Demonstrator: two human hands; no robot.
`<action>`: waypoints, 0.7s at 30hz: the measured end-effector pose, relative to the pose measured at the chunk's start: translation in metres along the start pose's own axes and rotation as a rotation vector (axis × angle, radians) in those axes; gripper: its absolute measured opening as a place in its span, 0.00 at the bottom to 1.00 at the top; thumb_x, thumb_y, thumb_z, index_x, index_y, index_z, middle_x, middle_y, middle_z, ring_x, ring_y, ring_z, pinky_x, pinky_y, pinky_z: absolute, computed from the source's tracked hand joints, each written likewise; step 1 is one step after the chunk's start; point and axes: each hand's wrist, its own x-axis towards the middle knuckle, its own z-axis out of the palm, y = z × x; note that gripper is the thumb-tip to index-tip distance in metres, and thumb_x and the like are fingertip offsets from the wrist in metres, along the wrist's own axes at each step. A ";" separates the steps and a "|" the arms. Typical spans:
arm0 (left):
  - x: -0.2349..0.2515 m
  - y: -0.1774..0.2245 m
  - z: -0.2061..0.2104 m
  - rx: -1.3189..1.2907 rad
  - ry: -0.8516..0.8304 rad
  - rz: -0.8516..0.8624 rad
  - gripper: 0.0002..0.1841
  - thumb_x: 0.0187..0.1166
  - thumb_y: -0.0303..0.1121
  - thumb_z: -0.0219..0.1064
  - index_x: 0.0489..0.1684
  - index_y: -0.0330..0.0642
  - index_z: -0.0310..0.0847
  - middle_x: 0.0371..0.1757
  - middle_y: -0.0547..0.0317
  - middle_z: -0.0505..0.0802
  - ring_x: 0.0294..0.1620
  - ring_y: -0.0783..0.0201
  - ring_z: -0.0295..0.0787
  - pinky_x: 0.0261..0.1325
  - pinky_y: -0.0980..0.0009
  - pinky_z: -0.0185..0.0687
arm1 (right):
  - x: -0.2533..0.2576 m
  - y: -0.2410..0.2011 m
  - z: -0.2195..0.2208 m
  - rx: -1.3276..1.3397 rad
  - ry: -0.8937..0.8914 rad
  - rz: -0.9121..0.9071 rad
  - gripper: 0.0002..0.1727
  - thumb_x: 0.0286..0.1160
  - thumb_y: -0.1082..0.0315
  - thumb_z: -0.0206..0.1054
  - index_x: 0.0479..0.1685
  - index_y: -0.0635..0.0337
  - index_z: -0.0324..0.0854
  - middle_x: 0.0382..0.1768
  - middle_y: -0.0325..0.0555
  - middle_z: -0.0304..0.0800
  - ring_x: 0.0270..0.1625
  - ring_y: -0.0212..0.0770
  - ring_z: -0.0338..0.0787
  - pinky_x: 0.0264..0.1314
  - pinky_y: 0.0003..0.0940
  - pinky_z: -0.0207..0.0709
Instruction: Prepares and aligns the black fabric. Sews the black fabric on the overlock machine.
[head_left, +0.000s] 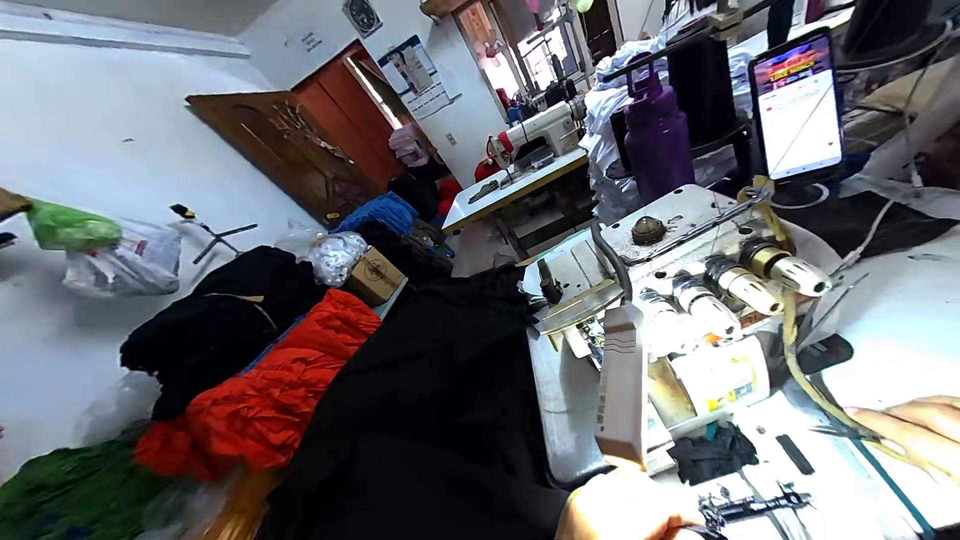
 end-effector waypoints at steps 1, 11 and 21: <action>-0.002 0.000 0.000 -0.004 -0.003 -0.020 0.08 0.75 0.22 0.68 0.31 0.25 0.91 0.30 0.43 0.93 0.38 0.60 0.90 0.50 0.75 0.80 | 0.003 -0.006 -0.002 0.040 0.017 -0.015 0.14 0.74 0.79 0.66 0.54 0.68 0.92 0.49 0.69 0.93 0.55 0.72 0.91 0.62 0.70 0.77; -0.012 0.005 0.001 0.045 0.026 -0.099 0.06 0.73 0.22 0.71 0.32 0.25 0.91 0.32 0.42 0.94 0.39 0.59 0.91 0.51 0.73 0.82 | 0.038 -0.119 0.011 1.135 -0.173 -0.117 0.14 0.79 0.72 0.68 0.53 0.76 0.88 0.48 0.64 0.93 0.49 0.42 0.93 0.57 0.30 0.82; -0.023 0.001 0.004 0.107 0.082 -0.045 0.07 0.74 0.25 0.72 0.31 0.30 0.93 0.32 0.45 0.95 0.39 0.58 0.91 0.50 0.69 0.81 | 0.049 -0.112 0.007 1.106 -0.174 -0.237 0.07 0.75 0.77 0.69 0.40 0.74 0.91 0.37 0.60 0.94 0.46 0.37 0.91 0.55 0.22 0.79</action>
